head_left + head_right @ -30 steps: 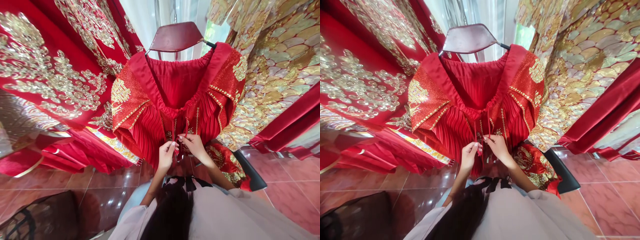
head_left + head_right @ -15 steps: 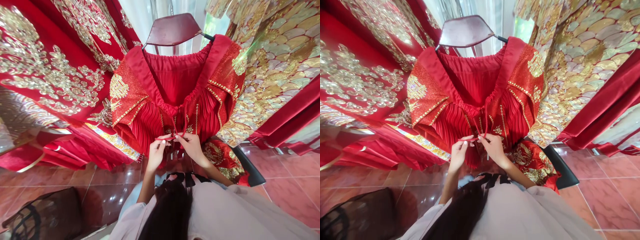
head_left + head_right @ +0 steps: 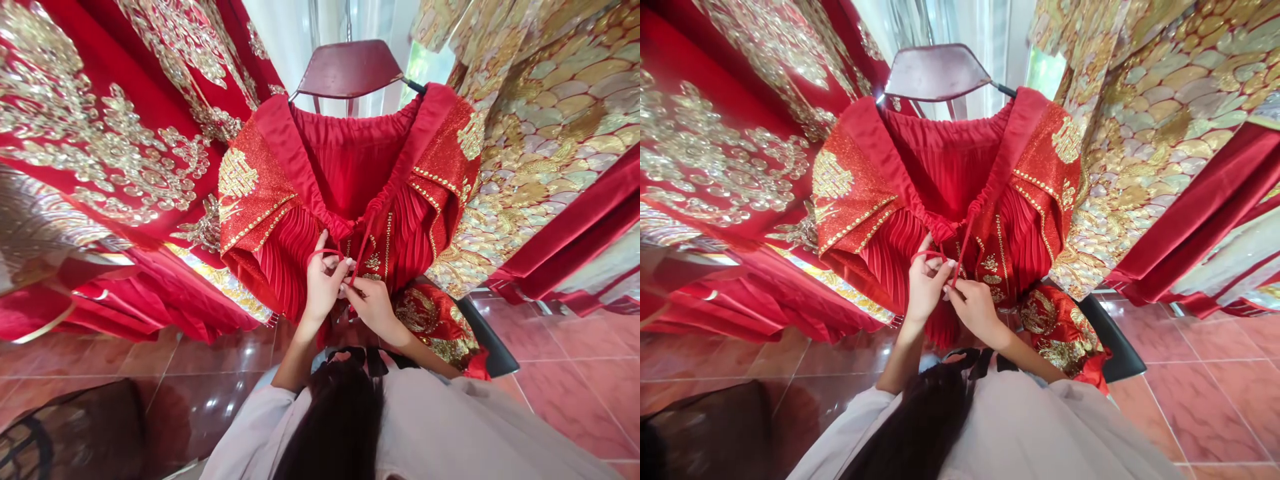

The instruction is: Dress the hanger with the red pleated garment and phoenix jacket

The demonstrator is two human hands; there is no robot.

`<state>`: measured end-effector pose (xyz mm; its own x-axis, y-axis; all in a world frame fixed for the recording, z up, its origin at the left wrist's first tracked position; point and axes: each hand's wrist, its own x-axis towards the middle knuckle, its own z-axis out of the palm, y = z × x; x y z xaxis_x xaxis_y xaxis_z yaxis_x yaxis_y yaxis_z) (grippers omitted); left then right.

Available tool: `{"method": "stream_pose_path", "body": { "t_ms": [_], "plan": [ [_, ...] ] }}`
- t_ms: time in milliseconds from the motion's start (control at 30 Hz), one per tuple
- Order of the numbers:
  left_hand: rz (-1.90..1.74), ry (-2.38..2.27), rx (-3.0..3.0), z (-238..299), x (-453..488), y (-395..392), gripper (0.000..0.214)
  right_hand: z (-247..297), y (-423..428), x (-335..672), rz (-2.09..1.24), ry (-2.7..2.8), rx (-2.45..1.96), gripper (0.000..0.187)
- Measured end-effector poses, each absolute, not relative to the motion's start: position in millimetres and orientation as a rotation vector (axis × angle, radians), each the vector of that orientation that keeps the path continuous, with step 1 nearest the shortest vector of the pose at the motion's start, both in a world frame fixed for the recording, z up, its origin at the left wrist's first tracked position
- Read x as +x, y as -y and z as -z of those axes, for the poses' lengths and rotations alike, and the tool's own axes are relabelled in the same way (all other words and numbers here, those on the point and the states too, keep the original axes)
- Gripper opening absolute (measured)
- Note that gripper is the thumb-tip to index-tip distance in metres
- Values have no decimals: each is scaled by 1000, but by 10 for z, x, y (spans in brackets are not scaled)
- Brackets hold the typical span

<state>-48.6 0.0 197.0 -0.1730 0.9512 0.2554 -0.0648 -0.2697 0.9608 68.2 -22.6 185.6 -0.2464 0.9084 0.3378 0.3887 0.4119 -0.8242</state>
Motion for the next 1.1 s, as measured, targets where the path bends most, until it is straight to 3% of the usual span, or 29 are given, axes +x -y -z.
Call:
{"method": "stream_pose_path", "body": {
  "t_ms": [67,233,367,567,700,800,867,1000,1100],
  "plan": [
    [-1584,-1077,1152,-1917,-542,-24,30,-1862,216,696,-896,1773,-1056,28],
    [-1497,-961,817,-1739,-688,-18,40,-1901,187,709,-1003,1777,-1044,31],
    [-1626,-1259,639,-1524,-816,-117,47,-1957,188,713,-1026,1826,-1050,28],
    [-1734,-1597,593,-1362,-1075,-246,35,-1979,195,775,-1049,1801,-1058,28],
    [-1614,-1771,1068,-1575,-907,2,42,-1910,153,752,-902,1833,-1084,25],
    [-1352,-1478,1529,-1737,-648,143,35,-1887,132,694,-839,1865,-1043,25],
    [-1297,-1239,1552,-1801,-504,151,42,-1933,125,688,-832,1896,-1051,25],
    [-1417,-1297,1634,-1966,-461,78,40,-2195,92,919,-754,1943,-1155,22],
    [-1655,-1404,1726,-2227,-737,44,31,-2449,-13,1344,-472,1782,-1227,23]
  ]
}}
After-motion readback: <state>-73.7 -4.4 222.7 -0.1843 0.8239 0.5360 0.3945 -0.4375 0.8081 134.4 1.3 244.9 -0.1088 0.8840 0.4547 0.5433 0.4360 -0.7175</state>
